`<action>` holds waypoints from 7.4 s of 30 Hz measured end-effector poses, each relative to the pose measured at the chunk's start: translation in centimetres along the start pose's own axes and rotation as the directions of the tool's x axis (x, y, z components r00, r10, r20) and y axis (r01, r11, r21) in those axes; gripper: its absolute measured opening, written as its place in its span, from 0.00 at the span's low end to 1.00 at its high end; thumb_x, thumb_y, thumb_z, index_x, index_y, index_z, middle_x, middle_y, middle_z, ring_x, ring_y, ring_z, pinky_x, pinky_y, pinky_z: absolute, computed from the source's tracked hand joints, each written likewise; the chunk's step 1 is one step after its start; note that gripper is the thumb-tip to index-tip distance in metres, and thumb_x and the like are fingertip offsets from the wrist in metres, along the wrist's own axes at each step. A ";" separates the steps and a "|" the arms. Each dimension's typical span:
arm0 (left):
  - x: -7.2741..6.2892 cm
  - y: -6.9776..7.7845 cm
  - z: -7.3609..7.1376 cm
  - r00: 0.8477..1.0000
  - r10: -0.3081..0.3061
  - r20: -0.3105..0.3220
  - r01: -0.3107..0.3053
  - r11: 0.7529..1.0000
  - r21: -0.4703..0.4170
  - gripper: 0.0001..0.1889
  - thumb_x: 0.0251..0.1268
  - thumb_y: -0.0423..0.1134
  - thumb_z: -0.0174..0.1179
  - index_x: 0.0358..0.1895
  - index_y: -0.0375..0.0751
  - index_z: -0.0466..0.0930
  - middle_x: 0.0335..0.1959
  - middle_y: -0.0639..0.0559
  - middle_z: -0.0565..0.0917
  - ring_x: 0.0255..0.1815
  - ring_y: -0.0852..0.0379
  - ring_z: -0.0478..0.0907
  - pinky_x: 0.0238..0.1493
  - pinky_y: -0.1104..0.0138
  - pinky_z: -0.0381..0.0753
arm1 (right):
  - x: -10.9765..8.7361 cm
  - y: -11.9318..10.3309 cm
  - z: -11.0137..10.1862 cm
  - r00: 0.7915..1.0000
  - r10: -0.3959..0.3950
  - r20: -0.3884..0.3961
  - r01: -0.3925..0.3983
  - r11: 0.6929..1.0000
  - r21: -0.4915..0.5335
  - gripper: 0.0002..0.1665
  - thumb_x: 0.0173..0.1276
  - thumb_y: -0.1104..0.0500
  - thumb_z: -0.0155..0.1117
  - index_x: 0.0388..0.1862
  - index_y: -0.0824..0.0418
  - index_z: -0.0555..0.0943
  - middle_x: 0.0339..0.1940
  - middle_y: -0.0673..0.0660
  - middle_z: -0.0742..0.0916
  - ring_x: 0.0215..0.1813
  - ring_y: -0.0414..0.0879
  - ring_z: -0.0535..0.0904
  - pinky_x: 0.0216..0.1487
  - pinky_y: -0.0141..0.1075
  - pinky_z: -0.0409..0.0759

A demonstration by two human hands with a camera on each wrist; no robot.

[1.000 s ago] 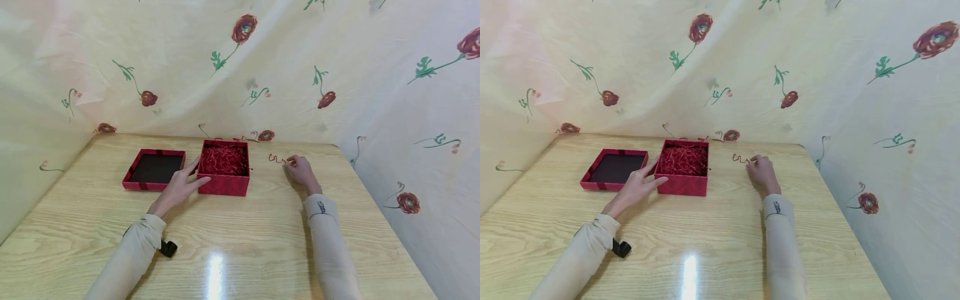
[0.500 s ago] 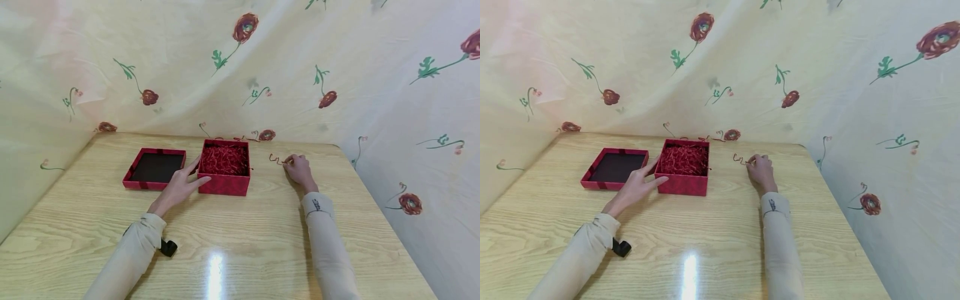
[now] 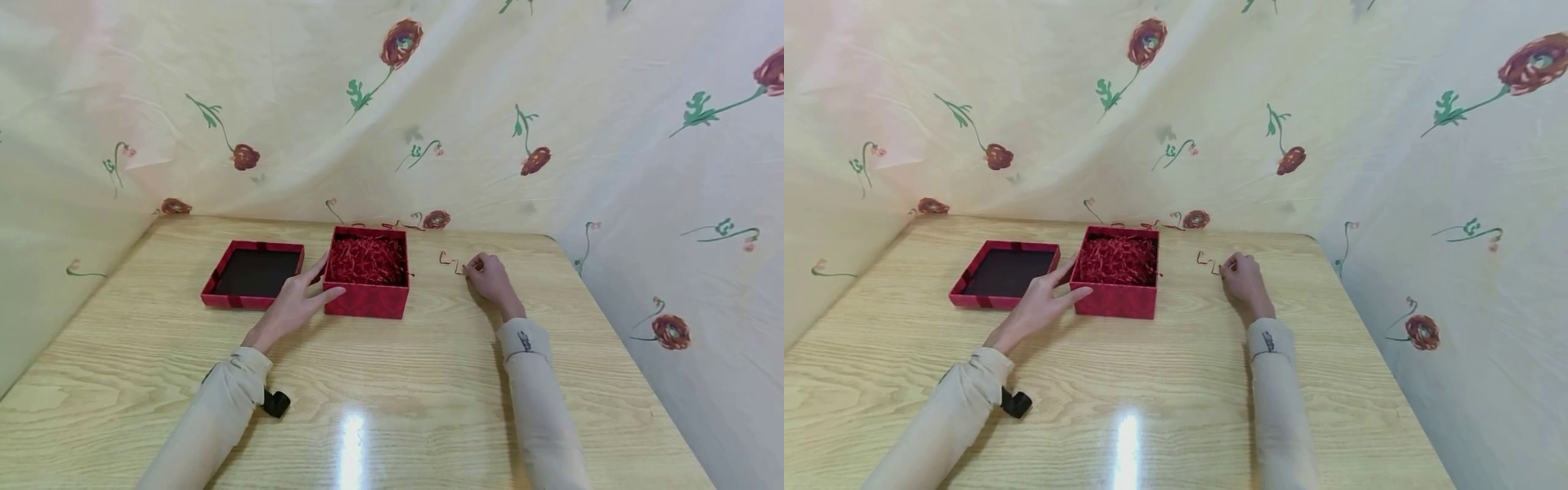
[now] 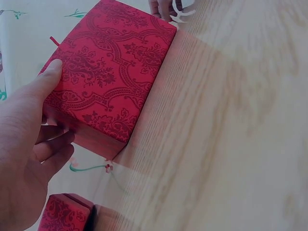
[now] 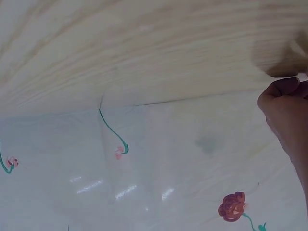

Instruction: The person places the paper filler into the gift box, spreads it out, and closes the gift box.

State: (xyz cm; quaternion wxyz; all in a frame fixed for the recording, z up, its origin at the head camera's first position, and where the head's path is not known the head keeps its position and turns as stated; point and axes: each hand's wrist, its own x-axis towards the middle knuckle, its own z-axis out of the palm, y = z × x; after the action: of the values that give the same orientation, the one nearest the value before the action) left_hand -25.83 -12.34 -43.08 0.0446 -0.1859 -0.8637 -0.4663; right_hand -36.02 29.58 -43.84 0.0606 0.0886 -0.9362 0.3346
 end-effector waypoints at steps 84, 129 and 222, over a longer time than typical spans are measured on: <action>0.1 0.2 -0.2 1.000 -0.003 0.013 0.003 1.000 -0.003 0.46 0.73 0.60 0.62 0.85 0.51 0.49 0.39 0.40 0.80 0.75 0.34 0.65 0.68 0.40 0.68 | -3.0 -18.5 -0.5 0.889 -0.366 0.277 0.355 0.931 0.089 0.10 0.81 0.61 0.58 0.52 0.67 0.80 0.45 0.62 0.87 0.45 0.55 0.85 0.46 0.46 0.83; 0.2 -0.1 -0.1 1.000 -0.003 0.000 0.003 1.000 0.008 0.45 0.74 0.57 0.63 0.85 0.49 0.51 0.35 0.39 0.80 0.63 0.33 0.77 0.68 0.39 0.68 | 0.9 -21.7 6.9 0.745 -0.270 0.610 0.452 0.877 -0.164 0.33 0.82 0.47 0.58 0.80 0.54 0.69 0.82 0.61 0.65 0.82 0.58 0.56 0.78 0.54 0.56; -8.4 -7.7 -12.6 0.950 -0.277 -0.144 0.296 0.945 0.139 0.54 0.69 0.58 0.68 0.85 0.42 0.41 0.81 0.31 0.49 0.78 0.24 0.49 0.66 0.30 0.60 | -7.3 -28.1 19.0 0.977 -0.102 0.185 0.043 0.954 0.297 0.43 0.75 0.55 0.69 0.82 0.65 0.62 0.73 0.62 0.75 0.69 0.46 0.73 0.67 0.39 0.74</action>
State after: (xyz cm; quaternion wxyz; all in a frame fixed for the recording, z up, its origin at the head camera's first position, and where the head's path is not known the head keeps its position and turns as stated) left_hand -22.02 -28.89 -44.19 0.0439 -0.0250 -0.9117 -0.4078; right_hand -24.08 -3.04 -42.41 -0.0344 0.1638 -0.8741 0.4559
